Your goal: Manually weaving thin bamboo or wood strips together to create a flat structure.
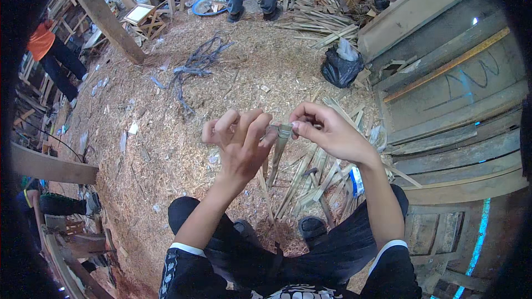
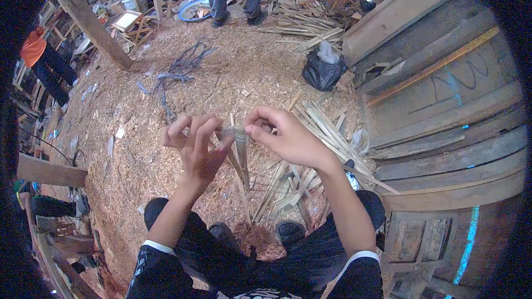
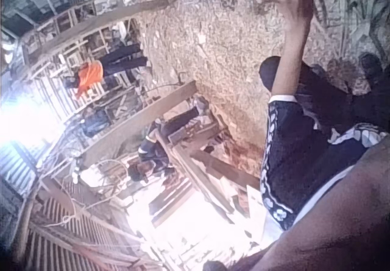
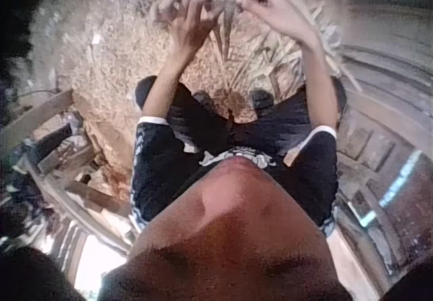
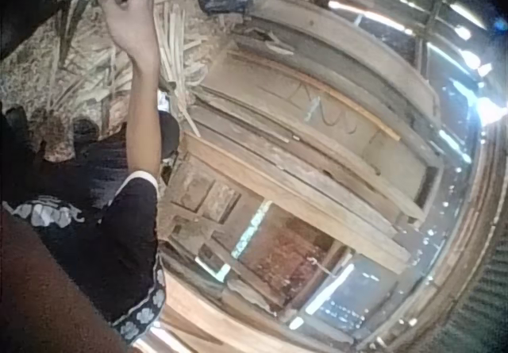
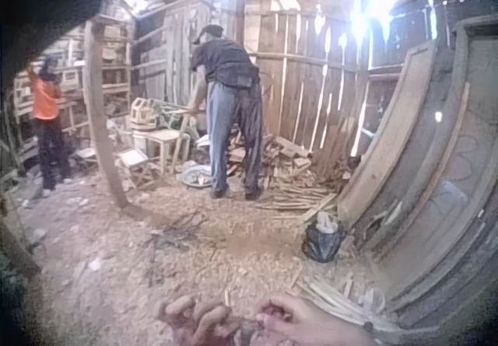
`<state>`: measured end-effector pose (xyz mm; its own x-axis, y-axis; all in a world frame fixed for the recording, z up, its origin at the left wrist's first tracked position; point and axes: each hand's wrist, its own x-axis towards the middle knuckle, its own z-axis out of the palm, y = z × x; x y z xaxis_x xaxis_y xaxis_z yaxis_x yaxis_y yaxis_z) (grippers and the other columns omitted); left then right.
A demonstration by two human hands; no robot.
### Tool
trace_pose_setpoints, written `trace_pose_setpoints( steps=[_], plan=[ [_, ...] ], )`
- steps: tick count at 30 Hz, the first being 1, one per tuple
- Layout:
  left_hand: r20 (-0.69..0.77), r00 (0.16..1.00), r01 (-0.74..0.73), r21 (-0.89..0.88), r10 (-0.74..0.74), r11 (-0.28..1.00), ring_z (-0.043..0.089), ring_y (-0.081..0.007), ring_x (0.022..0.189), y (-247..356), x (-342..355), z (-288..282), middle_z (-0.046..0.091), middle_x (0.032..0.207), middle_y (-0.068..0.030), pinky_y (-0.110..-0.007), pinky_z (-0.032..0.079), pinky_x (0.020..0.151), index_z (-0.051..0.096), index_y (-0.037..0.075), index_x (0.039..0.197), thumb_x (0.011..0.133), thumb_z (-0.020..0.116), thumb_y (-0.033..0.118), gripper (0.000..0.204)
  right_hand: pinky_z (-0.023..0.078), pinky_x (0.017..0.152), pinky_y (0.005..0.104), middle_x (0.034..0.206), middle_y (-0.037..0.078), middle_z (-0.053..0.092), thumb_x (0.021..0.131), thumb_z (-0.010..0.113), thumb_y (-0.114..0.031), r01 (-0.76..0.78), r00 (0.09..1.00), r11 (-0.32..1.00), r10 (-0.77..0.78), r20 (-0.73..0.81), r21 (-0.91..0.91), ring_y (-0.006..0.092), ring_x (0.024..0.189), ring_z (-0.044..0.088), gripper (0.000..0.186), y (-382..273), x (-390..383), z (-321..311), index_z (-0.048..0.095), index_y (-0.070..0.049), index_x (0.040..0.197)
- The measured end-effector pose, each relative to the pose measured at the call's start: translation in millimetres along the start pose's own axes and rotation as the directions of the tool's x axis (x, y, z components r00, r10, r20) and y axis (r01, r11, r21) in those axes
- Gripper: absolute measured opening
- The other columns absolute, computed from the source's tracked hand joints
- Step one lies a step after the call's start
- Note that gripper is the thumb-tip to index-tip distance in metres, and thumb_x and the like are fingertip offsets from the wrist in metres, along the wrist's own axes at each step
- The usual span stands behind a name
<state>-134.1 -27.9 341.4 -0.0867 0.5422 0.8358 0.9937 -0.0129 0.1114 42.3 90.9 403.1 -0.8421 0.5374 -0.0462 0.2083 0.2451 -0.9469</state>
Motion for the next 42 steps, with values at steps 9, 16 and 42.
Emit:
trace_pose_setpoints(
  steps=[9, 16, 42],
  plan=[
    [-0.056, 0.996, -0.07, -0.056, 0.067, 0.996, 0.043, -0.0175, 0.105, -1.3, -2.0, -3.6, 0.066, 0.102, 0.0096, -0.044, 0.026, 0.088, 0.061, 0.022, 0.116, 0.079, 0.076, 0.027, 0.04, 0.046, 0.077, 0.0222, 0.088, -0.002, 0.06, 0.101, 0.061, -0.014, -0.046, 0.998, 0.998, 0.043, 0.053, 0.043, 0.0046, 0.085, 0.054, 0.015, -1.2, 6.0, -2.9, 0.065, -0.001, 0.107],
    [-0.019, 0.994, -0.111, -0.072, 0.11, 0.991, 0.04, -0.0208, 0.112, -2.0, -4.7, -6.4, 0.068, 0.098, 0.0035, -0.047, 0.024, 0.094, 0.054, 0.017, 0.129, 0.074, 0.085, 0.03, 0.065, 0.038, 0.061, 0.023, 0.088, -0.003, 0.062, 0.104, 0.054, -0.026, -0.258, 0.952, 0.953, 0.223, 0.212, 0.157, 0.0041, 0.07, 0.048, 0.025, -10.9, 12.1, -3.0, 0.067, -0.005, 0.113],
    [0.323, 0.945, 0.038, -0.254, 0.048, 0.966, 0.05, -0.0207, 0.107, 9.0, 35.6, -36.4, 0.061, 0.101, 0.0036, -0.048, 0.024, 0.096, 0.068, 0.02, 0.112, 0.078, 0.077, 0.026, 0.035, 0.031, 0.051, 0.0232, 0.069, -0.009, 0.054, 0.099, 0.068, -0.022, -0.147, 0.987, 0.988, 0.149, -0.066, 0.037, -0.0006, 0.061, 0.039, 0.022, -5.9, 7.6, -0.3, 0.073, 0.0, 0.1]
  ],
)
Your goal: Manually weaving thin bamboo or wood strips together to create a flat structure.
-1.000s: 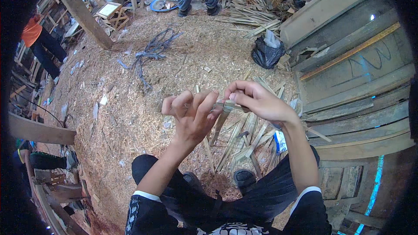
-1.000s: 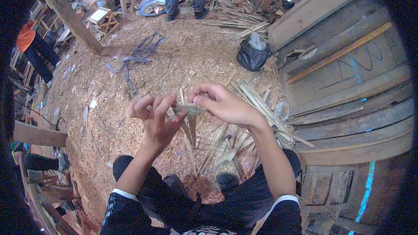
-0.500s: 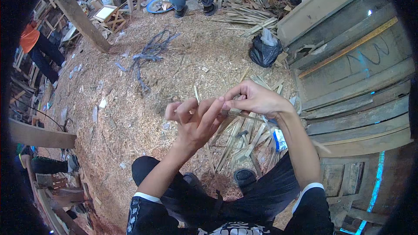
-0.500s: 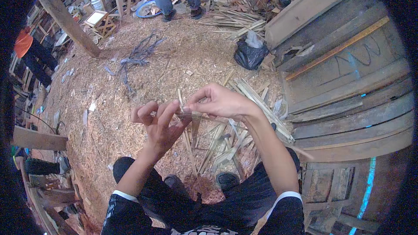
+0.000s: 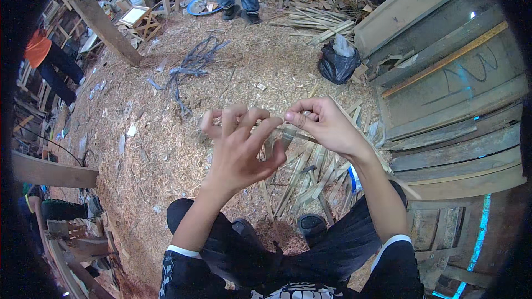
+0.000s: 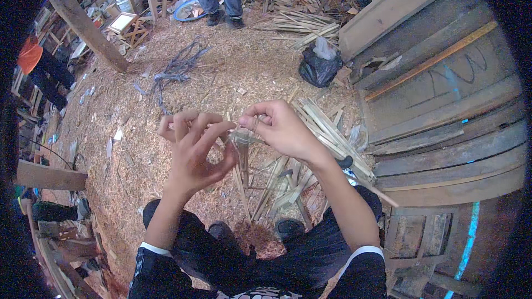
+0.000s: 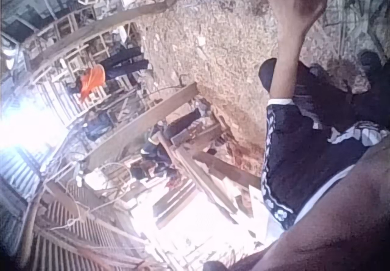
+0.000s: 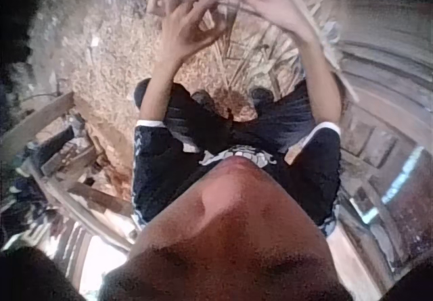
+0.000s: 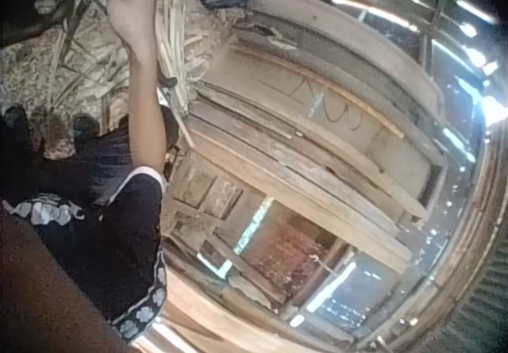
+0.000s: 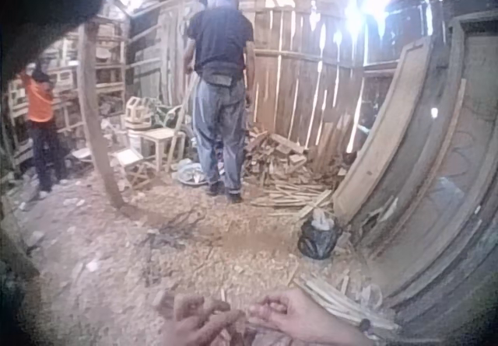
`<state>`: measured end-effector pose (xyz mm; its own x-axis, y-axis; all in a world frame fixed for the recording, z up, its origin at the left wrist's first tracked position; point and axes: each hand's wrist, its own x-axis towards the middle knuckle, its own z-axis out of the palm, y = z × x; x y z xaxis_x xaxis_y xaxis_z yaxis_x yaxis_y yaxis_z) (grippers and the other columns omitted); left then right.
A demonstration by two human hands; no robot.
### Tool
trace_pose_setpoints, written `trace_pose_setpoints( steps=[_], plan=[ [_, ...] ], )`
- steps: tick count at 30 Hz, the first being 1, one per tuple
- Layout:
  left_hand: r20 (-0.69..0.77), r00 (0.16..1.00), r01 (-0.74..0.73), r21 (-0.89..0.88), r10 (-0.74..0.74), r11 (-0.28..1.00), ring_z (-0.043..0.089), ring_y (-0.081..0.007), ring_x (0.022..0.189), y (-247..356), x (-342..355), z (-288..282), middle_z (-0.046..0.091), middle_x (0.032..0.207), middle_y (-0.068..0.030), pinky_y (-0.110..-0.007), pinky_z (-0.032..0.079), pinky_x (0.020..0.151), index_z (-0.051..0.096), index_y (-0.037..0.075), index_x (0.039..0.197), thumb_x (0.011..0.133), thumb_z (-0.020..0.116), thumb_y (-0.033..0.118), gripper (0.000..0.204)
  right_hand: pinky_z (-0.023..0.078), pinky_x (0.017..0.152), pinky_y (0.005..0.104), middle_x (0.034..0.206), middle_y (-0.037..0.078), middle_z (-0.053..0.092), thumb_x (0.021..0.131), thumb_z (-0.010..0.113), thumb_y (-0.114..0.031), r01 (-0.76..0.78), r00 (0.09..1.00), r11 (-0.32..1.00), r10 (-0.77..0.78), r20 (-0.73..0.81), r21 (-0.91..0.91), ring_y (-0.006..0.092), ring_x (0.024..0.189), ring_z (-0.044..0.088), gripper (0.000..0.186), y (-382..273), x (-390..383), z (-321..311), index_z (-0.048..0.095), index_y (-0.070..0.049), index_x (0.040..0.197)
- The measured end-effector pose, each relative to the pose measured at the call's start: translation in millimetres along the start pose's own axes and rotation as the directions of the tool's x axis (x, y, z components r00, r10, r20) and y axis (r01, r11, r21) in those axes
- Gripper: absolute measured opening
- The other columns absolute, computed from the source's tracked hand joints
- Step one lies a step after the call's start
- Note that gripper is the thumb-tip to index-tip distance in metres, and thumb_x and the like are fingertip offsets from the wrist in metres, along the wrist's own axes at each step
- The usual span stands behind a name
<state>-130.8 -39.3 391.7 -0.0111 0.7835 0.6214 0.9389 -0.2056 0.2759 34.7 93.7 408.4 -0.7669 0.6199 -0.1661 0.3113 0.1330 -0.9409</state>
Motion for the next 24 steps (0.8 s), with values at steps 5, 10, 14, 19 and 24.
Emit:
trace_pose_setpoints(
  steps=[5, 10, 14, 19, 24],
  plan=[
    [0.207, 0.978, -0.007, 0.061, -0.006, 0.998, 0.053, -0.0248, 0.108, 0.6, 24.4, -9.4, 0.063, 0.098, -0.003, -0.052, 0.027, 0.099, 0.071, 0.013, 0.102, 0.083, 0.073, 0.024, 0.022, 0.025, 0.05, 0.0215, 0.068, -0.012, 0.051, 0.1, 0.068, -0.023, 0.183, 0.983, 0.974, -0.178, -0.049, 0.135, -0.0024, 0.059, 0.034, 0.023, 10.0, 6.7, 4.2, 0.072, 0.0, 0.101],
    [0.353, 0.934, 0.07, -0.03, -0.055, 0.997, 0.056, -0.0255, 0.102, -2.9, 43.3, -18.9, 0.065, 0.092, -0.0069, -0.051, 0.031, 0.097, 0.074, 0.008, 0.095, 0.087, 0.071, 0.02, 0.014, 0.028, 0.051, 0.0209, 0.071, -0.01, 0.055, 0.1, 0.067, -0.022, 0.077, 0.997, 0.992, -0.075, -0.025, 0.098, -0.0025, 0.061, 0.038, 0.022, 4.7, 4.4, 2.1, 0.071, 0.0, 0.104],
    [0.436, 0.89, 0.178, -0.073, -0.129, 0.981, 0.057, -0.0252, 0.094, -5.8, 51.5, -14.1, 0.065, 0.083, -0.0067, -0.048, 0.032, 0.093, 0.075, 0.008, 0.086, 0.086, 0.073, 0.018, 0.011, 0.051, 0.073, 0.0274, 0.089, 0.001, 0.07, 0.101, 0.065, -0.018, 0.021, 0.999, 0.991, -0.016, -0.04, 0.133, 0.0055, 0.082, 0.06, 0.022, 4.9, 2.1, 0.0, 0.071, 0.002, 0.103],
    [0.237, 0.958, 0.187, -0.088, -0.162, 0.978, 0.059, -0.0237, 0.087, -3.2, 44.2, -1.6, 0.064, 0.079, -0.0052, -0.045, 0.032, 0.09, 0.075, 0.008, 0.083, 0.083, 0.075, 0.017, 0.008, 0.05, 0.072, 0.0265, 0.09, 0.001, 0.069, 0.101, 0.065, -0.019, 0.06, 0.997, 0.986, -0.052, -0.057, 0.158, 0.0058, 0.081, 0.06, 0.022, 8.6, 6.9, -0.9, 0.07, 0.002, 0.101],
    [0.054, 0.99, 0.133, -0.138, -0.127, 0.981, 0.058, -0.0217, 0.085, -10.0, 38.7, 9.4, 0.064, 0.085, -0.0037, -0.043, 0.032, 0.085, 0.07, 0.009, 0.084, 0.084, 0.075, 0.014, 0.007, 0.044, 0.062, 0.0254, 0.079, -0.003, 0.057, 0.102, 0.062, -0.022, 0.022, 0.998, 0.987, -0.011, -0.069, 0.159, 0.0051, 0.07, 0.051, 0.02, 16.2, 11.4, -8.1, 0.061, -0.003, 0.108]
  ],
)
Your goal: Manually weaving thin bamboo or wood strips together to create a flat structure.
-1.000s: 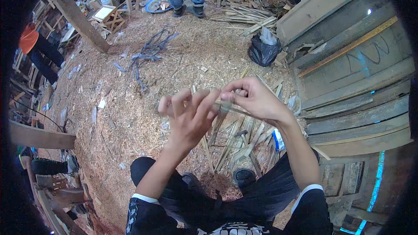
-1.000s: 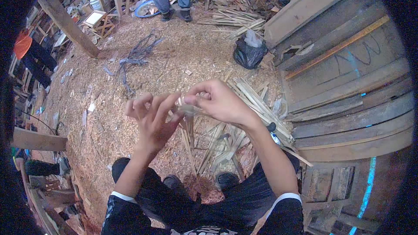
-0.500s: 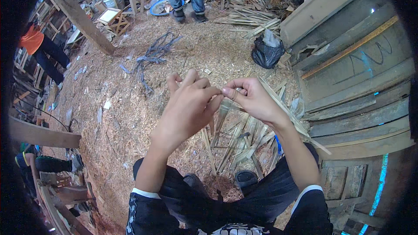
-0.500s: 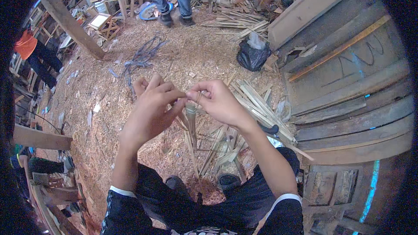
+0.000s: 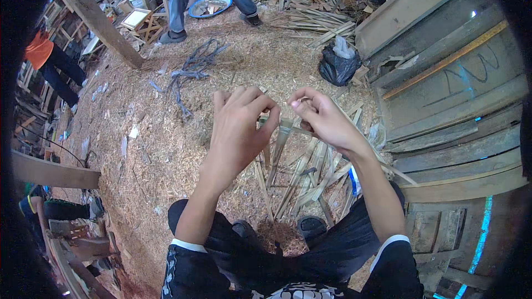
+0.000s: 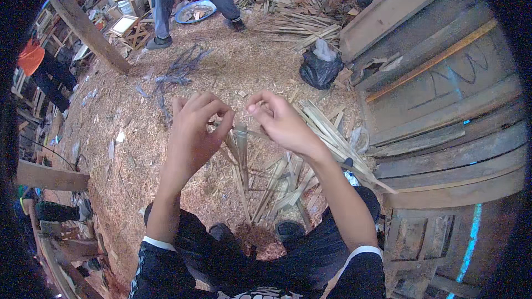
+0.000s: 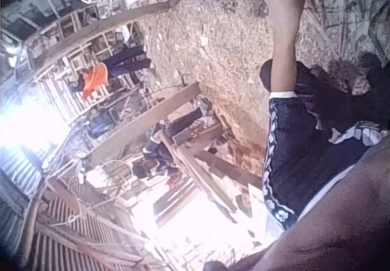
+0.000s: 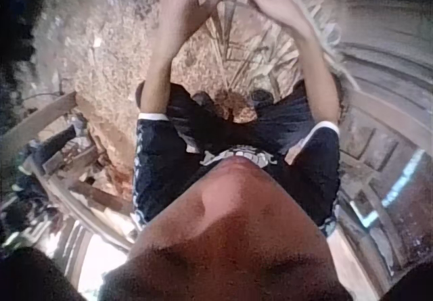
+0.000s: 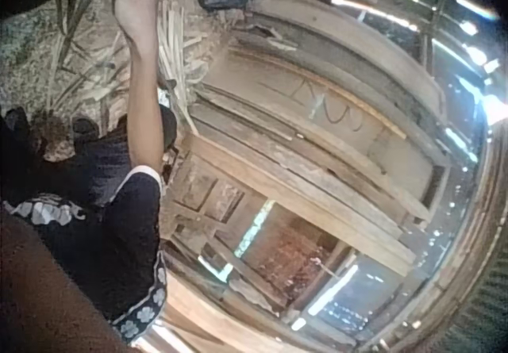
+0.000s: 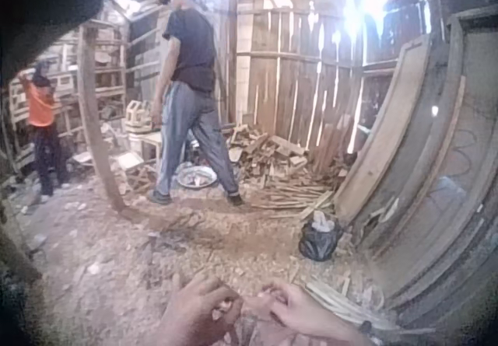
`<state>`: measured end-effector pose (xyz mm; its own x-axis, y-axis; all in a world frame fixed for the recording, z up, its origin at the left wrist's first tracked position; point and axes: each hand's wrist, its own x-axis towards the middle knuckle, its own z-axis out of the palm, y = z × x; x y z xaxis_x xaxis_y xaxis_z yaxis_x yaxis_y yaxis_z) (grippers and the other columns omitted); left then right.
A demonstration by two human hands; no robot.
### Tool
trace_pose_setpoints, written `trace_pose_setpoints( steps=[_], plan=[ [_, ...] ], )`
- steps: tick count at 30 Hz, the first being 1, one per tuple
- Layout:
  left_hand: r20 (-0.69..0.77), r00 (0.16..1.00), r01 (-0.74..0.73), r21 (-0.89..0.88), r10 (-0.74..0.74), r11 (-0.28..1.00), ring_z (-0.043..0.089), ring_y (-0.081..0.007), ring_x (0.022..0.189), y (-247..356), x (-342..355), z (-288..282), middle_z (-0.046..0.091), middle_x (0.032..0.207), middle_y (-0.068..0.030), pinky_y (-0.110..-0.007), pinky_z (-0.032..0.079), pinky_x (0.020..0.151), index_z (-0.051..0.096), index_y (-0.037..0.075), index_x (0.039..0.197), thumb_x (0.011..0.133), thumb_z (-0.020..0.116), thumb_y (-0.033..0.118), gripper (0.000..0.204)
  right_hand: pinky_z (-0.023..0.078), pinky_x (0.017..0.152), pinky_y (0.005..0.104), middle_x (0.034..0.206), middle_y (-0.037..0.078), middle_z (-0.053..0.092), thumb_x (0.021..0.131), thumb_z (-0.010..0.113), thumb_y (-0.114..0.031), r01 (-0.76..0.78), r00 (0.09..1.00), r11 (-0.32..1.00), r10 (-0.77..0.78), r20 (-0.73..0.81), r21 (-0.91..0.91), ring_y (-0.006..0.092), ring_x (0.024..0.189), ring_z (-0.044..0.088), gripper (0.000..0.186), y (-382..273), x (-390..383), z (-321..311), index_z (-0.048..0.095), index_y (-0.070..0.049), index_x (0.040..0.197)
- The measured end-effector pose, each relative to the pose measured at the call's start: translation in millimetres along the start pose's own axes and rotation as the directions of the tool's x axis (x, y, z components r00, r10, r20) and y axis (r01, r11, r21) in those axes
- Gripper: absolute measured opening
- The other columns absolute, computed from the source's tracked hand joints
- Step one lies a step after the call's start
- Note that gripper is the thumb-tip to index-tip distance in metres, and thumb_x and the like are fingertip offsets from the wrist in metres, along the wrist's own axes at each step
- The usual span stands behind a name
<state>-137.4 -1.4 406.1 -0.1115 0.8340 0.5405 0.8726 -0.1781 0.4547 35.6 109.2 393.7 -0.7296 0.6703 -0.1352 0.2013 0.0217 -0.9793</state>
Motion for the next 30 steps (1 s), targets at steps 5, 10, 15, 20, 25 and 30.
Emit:
trace_pose_setpoints(
  steps=[5, 10, 15, 20, 25, 30],
  plan=[
    [0.035, 0.998, 0.057, -0.105, -0.053, 0.993, 0.058, -0.0209, 0.089, -5.7, -1.7, -7.8, 0.064, 0.087, -0.0025, -0.041, 0.031, 0.088, 0.07, 0.009, 0.087, 0.087, 0.076, 0.018, 0.011, 0.036, 0.054, 0.0244, 0.076, -0.005, 0.045, 0.103, 0.06, -0.025, -0.07, 0.998, 0.997, 0.07, 0.009, 0.034, 0.0051, 0.063, 0.042, 0.019, 6.4, 4.8, -7.2, 0.052, -0.01, 0.113],
    [0.069, 0.994, 0.091, -0.099, -0.084, 0.991, 0.058, -0.019, 0.09, 2.5, -2.2, -18.6, 0.065, 0.082, -0.0004, -0.044, 0.028, 0.093, 0.072, 0.01, 0.087, 0.088, 0.077, 0.022, 0.014, 0.042, 0.058, 0.0245, 0.084, -0.001, 0.052, 0.099, 0.067, -0.02, 0.089, 0.996, 0.995, -0.09, -0.003, -0.038, 0.007, 0.07, 0.051, 0.023, 10.3, 9.0, 2.1, 0.052, -0.009, 0.112],
    [-0.075, 0.989, -0.127, 0.034, 0.129, 0.991, 0.058, -0.0157, 0.086, 6.4, -8.3, -19.2, 0.065, 0.077, 0.0038, -0.046, 0.027, 0.093, 0.074, 0.015, 0.082, 0.085, 0.08, 0.025, 0.012, 0.046, 0.067, 0.0315, 0.085, 0.003, 0.056, 0.092, 0.071, -0.015, 0.085, 0.991, 0.979, -0.103, -0.09, -0.184, 0.0135, 0.074, 0.056, 0.026, 4.3, 13.7, 8.2, 0.054, -0.007, 0.109],
    [-0.122, 0.98, -0.144, 0.126, 0.159, 0.982, 0.058, -0.0152, 0.081, 13.2, -34.1, -7.5, 0.064, 0.075, 0.0057, -0.043, 0.029, 0.089, 0.072, 0.016, 0.085, 0.084, 0.08, 0.022, 0.011, 0.047, 0.076, 0.0371, 0.084, 0.006, 0.058, 0.09, 0.07, -0.011, 0.098, 0.971, 0.921, -0.171, -0.164, -0.376, 0.0184, 0.074, 0.056, 0.023, 4.7, 12.5, 9.1, 0.056, -0.005, 0.106],
    [-0.192, 0.975, -0.083, 0.147, 0.111, 0.986, 0.055, -0.0185, 0.071, 13.9, -64.5, 16.1, 0.061, 0.072, 0.0006, -0.037, 0.036, 0.075, 0.067, 0.01, 0.089, 0.081, 0.08, 0.009, 0.016, 0.047, 0.078, 0.0364, 0.082, 0.006, 0.058, 0.095, 0.065, -0.013, 0.088, 0.978, 0.947, -0.141, -0.154, -0.31, 0.018, 0.077, 0.057, 0.024, 8.4, 14.1, 4.5, 0.054, -0.006, 0.115],
    [-0.265, 0.956, -0.114, 0.042, 0.122, 0.993, 0.057, -0.0219, 0.074, 0.3, -69.3, 20.6, 0.061, 0.08, -0.0035, -0.037, 0.039, 0.072, 0.064, 0.008, 0.094, 0.084, 0.076, 0.005, 0.015, 0.047, 0.079, 0.0356, 0.083, 0.006, 0.059, 0.095, 0.066, -0.013, 0.298, 0.94, 0.901, -0.334, -0.064, -0.316, 0.0164, 0.078, 0.058, 0.026, 20.2, 20.5, -3.5, 0.054, -0.007, 0.117]
  ],
)
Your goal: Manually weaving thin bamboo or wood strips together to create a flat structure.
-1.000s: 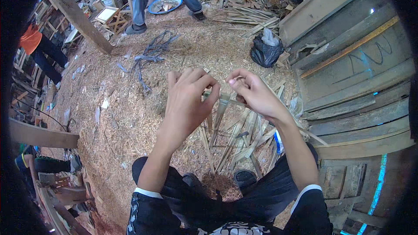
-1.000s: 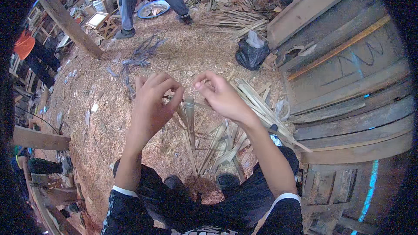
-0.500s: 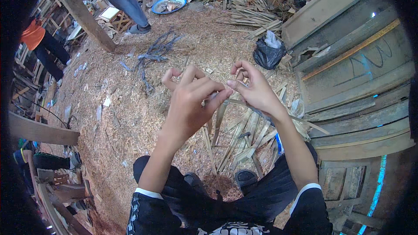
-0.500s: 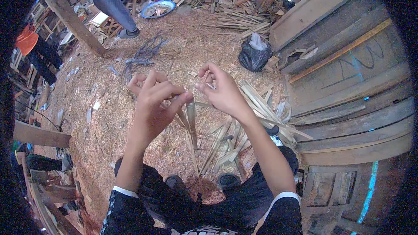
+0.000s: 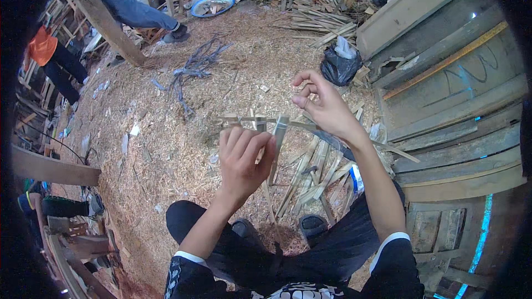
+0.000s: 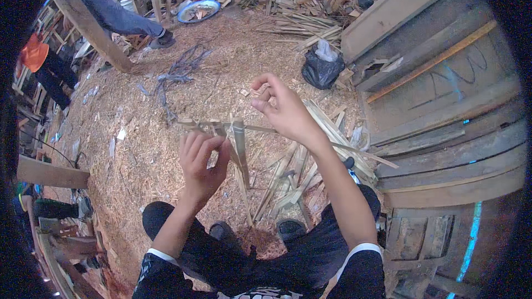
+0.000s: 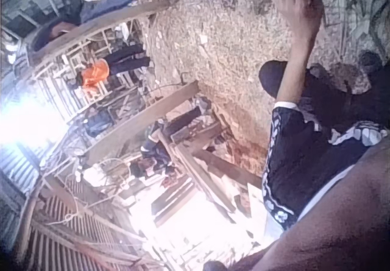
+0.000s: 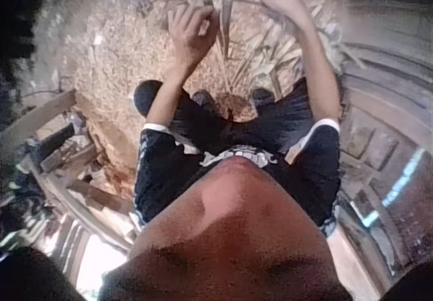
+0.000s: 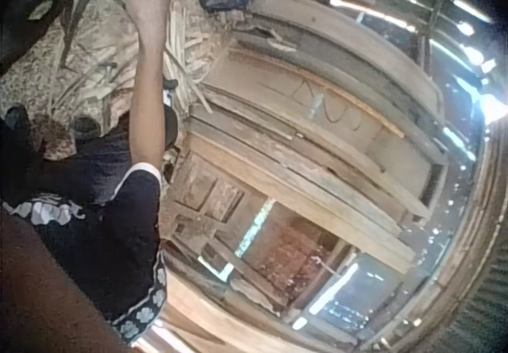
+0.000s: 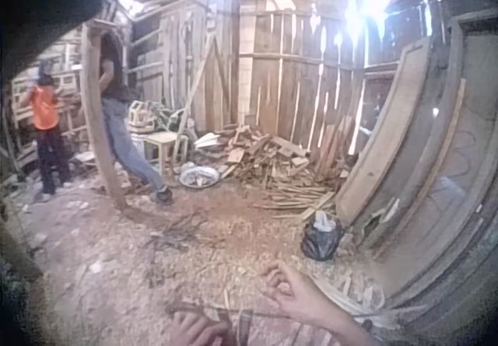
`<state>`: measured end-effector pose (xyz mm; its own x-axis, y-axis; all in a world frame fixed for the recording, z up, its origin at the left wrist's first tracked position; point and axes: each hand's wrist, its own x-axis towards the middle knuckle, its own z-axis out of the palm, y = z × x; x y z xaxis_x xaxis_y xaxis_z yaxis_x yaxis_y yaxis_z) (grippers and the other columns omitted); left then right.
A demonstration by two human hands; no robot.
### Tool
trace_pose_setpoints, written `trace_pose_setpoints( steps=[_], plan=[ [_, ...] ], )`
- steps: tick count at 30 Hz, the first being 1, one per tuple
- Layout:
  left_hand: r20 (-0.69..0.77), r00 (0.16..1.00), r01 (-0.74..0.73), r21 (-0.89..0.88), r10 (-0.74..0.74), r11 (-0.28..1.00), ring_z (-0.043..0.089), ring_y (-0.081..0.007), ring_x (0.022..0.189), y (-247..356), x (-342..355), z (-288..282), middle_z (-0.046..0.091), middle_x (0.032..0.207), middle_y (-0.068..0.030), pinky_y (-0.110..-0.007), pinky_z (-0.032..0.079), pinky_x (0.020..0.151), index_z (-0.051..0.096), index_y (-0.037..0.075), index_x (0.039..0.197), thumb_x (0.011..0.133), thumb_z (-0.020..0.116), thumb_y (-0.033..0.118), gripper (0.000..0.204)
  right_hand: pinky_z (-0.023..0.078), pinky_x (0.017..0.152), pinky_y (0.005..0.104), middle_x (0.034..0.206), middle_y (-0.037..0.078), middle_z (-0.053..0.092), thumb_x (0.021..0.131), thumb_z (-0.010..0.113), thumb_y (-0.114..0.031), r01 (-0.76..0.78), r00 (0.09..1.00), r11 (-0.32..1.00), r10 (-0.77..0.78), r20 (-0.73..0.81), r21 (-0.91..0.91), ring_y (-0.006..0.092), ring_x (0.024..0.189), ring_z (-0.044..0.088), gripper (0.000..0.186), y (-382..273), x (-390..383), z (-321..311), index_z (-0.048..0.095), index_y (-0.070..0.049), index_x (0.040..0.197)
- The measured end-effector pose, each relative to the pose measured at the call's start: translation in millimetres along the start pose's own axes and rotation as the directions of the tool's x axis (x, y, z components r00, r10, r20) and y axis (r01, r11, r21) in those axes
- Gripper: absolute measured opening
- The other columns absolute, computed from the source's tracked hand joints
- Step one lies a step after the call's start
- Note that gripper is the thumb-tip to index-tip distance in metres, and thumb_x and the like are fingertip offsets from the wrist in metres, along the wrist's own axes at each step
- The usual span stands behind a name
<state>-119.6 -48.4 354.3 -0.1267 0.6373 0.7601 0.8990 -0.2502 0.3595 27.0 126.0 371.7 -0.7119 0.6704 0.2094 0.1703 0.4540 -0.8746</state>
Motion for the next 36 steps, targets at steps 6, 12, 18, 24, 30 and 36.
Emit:
trace_pose_setpoints(
  steps=[6, 12, 18, 24, 30, 36],
  plan=[
    [-0.148, 0.982, 0.092, -0.167, -0.117, 0.982, 0.058, -0.0218, 0.076, -2.2, 31.7, -1.5, 0.066, 0.086, -0.0051, -0.036, 0.04, 0.072, 0.065, 0.007, 0.095, 0.085, 0.075, 0.002, 0.014, 0.047, 0.079, 0.0348, 0.082, 0.004, 0.062, 0.092, 0.07, -0.013, -0.128, 0.988, 0.992, 0.125, 0.095, 0.02, 0.0153, 0.079, 0.06, 0.028, -11.5, -3.7, 9.0, 0.055, -0.008, 0.116],
    [-0.136, 0.934, 0.311, -0.148, -0.331, 0.939, 0.061, -0.0201, 0.068, 5.8, 28.0, 5.0, 0.069, 0.082, -0.0064, -0.036, 0.045, 0.065, 0.067, 0.006, 0.097, 0.091, 0.071, 0.003, 0.008, 0.047, 0.077, 0.0333, 0.079, 0.004, 0.06, 0.091, 0.071, -0.013, -0.128, 0.99, 0.991, 0.129, 0.051, -0.028, 0.0151, 0.077, 0.059, 0.029, -15.7, -5.7, 6.9, 0.056, -0.01, 0.116],
    [-0.072, 0.97, 0.201, -0.293, -0.232, 0.935, 0.069, -0.0229, 0.081, 4.9, 9.6, 0.9, 0.074, 0.097, -0.0102, -0.034, 0.052, 0.074, 0.067, 0.003, 0.102, 0.09, 0.071, 0.0, 0.013, 0.047, 0.074, 0.0345, 0.077, 0.004, 0.06, 0.091, 0.071, -0.013, -0.161, 0.979, 0.985, 0.167, 0.12, -0.059, 0.0147, 0.075, 0.06, 0.03, -13.2, -2.6, -2.8, 0.055, -0.008, 0.117],
    [-0.138, 0.987, 0.024, -0.404, -0.087, 0.914, 0.071, -0.0279, 0.094, -7.6, -11.7, 15.8, 0.074, 0.104, -0.0127, -0.037, 0.051, 0.079, 0.061, 0.004, 0.102, 0.093, 0.065, 0.001, 0.01, 0.037, 0.047, 0.0243, 0.079, 0.0, 0.057, 0.095, 0.069, -0.012, -0.268, 0.942, 0.963, 0.26, 0.213, 0.013, 0.0067, 0.054, 0.049, 0.034, -11.5, 6.9, -3.8, 0.05, -0.008, 0.123],
    [-0.095, 0.987, 0.064, -0.505, -0.129, 0.861, 0.07, -0.0305, 0.106, -0.2, -15.0, 17.4, 0.073, 0.11, -0.0134, -0.04, 0.05, 0.089, 0.058, 0.005, 0.104, 0.092, 0.064, -0.002, 0.015, 0.043, 0.053, 0.023, 0.091, 0.0, 0.061, 0.093, 0.071, -0.008, -0.122, 0.991, 0.991, 0.119, 0.067, 0.054, 0.0057, 0.067, 0.056, 0.034, -16.3, 19.5, 3.3, 0.053, -0.007, 0.122],
    [-0.023, 1.0, -0.025, -0.455, 0.016, 0.89, 0.067, -0.0324, 0.114, -6.3, -19.3, 23.5, 0.07, 0.12, -0.0137, -0.043, 0.049, 0.093, 0.056, 0.005, 0.107, 0.086, 0.067, -0.006, 0.026, 0.05, 0.071, 0.0354, 0.083, 0.005, 0.069, 0.086, 0.078, -0.02, 0.0, 1.0, 0.994, -0.004, -0.031, -0.112, 0.0173, 0.076, 0.066, 0.034, -12.9, 24.0, 20.4, 0.062, -0.011, 0.116]
  ],
)
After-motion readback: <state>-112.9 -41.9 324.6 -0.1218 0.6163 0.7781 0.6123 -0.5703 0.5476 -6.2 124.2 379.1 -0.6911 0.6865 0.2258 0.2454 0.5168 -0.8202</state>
